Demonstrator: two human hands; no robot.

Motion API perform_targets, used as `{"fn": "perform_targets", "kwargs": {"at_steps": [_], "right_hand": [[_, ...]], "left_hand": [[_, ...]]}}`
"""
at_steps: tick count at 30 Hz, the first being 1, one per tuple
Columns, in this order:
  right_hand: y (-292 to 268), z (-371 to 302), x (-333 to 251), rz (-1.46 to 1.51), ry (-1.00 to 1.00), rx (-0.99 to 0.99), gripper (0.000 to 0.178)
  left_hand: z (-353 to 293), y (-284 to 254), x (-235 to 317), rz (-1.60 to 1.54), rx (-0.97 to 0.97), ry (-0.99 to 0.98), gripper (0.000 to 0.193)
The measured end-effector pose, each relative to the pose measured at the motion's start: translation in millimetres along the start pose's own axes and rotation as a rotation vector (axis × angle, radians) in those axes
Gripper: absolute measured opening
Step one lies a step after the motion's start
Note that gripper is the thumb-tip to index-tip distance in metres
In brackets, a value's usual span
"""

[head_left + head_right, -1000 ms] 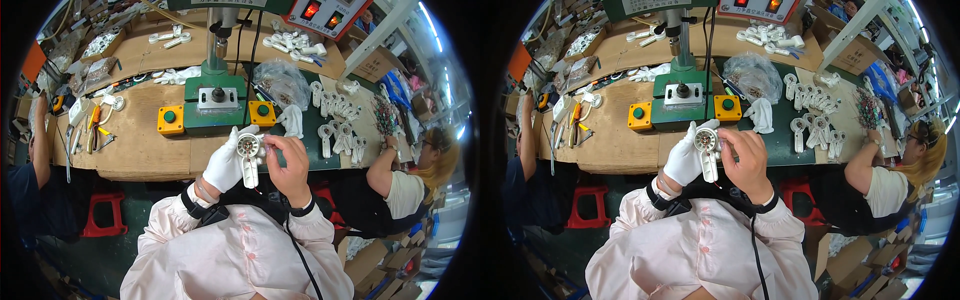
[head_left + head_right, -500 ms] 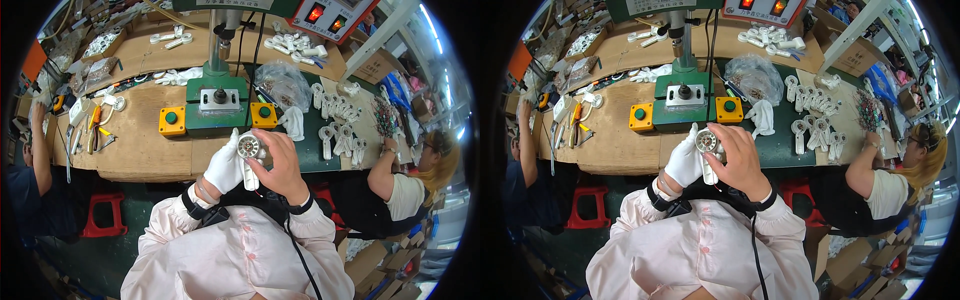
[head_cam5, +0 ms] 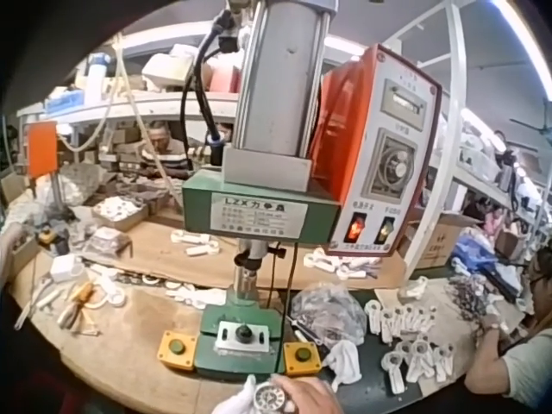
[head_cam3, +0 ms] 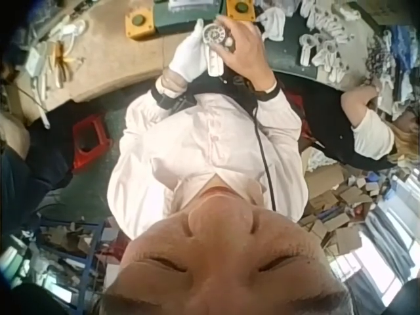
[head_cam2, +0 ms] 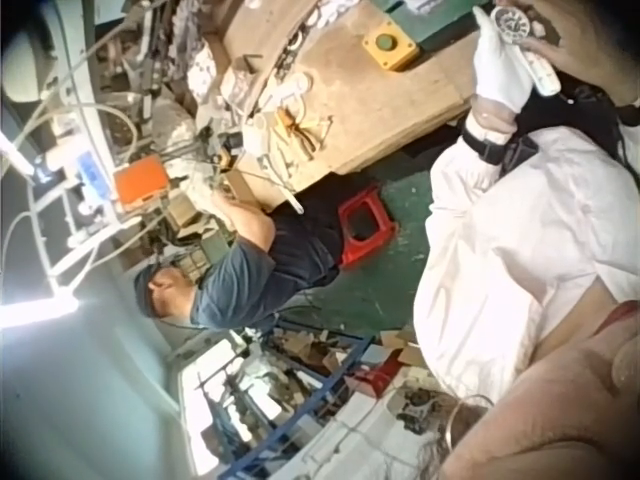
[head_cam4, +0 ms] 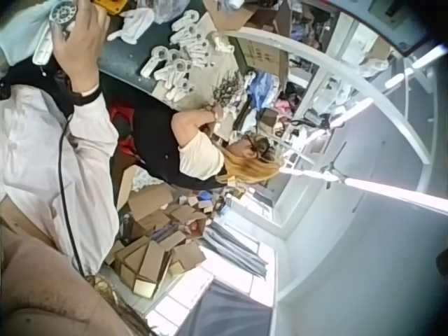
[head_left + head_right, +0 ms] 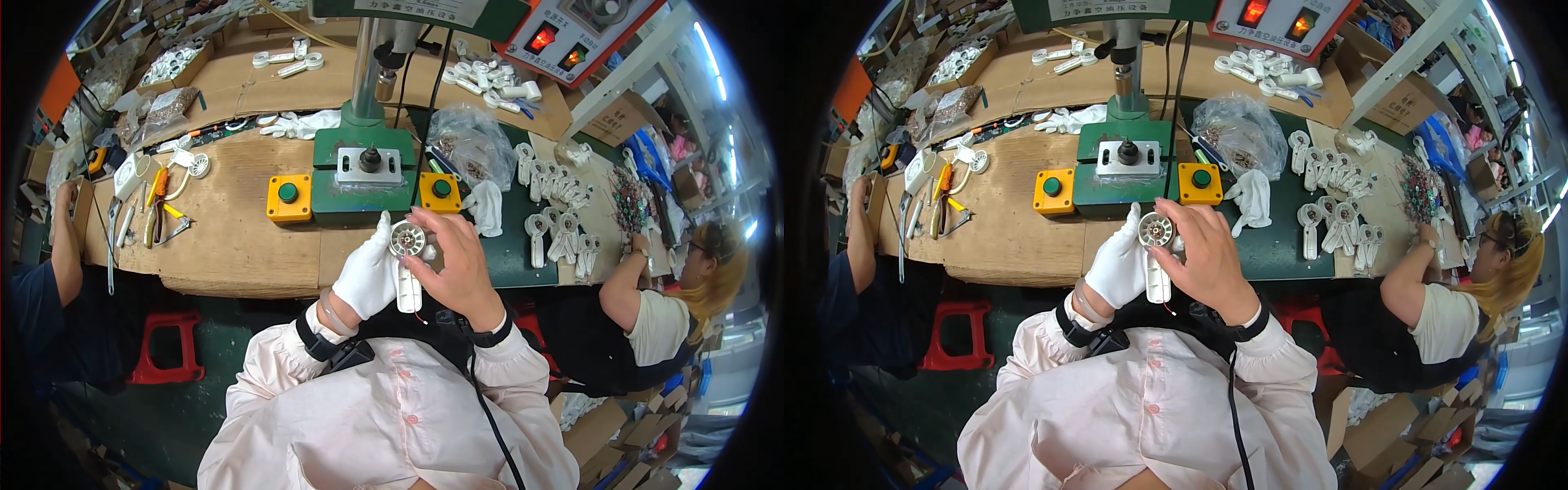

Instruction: The person assembles a handheld fan by placing the housing into a press, activating it with two buttons, and then threading wires through the handle. They then fit the motor into the housing by hand and set the assembly aside.

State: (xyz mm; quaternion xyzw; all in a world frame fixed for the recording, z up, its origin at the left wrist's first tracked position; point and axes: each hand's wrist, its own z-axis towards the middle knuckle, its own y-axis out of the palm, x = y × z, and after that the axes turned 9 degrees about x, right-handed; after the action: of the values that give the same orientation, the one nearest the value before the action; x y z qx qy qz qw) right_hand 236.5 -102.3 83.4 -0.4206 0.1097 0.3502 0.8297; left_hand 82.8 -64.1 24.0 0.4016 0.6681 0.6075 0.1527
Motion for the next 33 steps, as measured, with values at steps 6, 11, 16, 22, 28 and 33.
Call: {"fn": "perform_targets", "kwargs": {"at_steps": [6,11,16,22,28,33], "right_hand": [[7,7,-8,0.003,-0.013,0.000,0.062],[14,9,-13,0.001,-0.037,0.024,0.063],[16,9,-14,0.005,-0.052,0.050,0.063],[17,11,-12,-0.007,-0.053,0.053,0.063],[15,10,-11,-0.006,-0.035,0.035,0.063],[14,13,-11,-0.013,-0.046,0.037,0.063]], "left_hand": [[-5,-4,11,0.028,0.022,0.012,0.051],[-7,-8,19,0.078,0.000,0.054,0.051],[-8,-8,24,0.126,-0.016,0.084,0.050],[-4,-11,25,0.097,-0.043,0.059,0.050],[-3,-12,23,0.061,-0.044,0.019,0.050],[-3,-8,24,0.049,-0.045,0.007,0.051]]}}
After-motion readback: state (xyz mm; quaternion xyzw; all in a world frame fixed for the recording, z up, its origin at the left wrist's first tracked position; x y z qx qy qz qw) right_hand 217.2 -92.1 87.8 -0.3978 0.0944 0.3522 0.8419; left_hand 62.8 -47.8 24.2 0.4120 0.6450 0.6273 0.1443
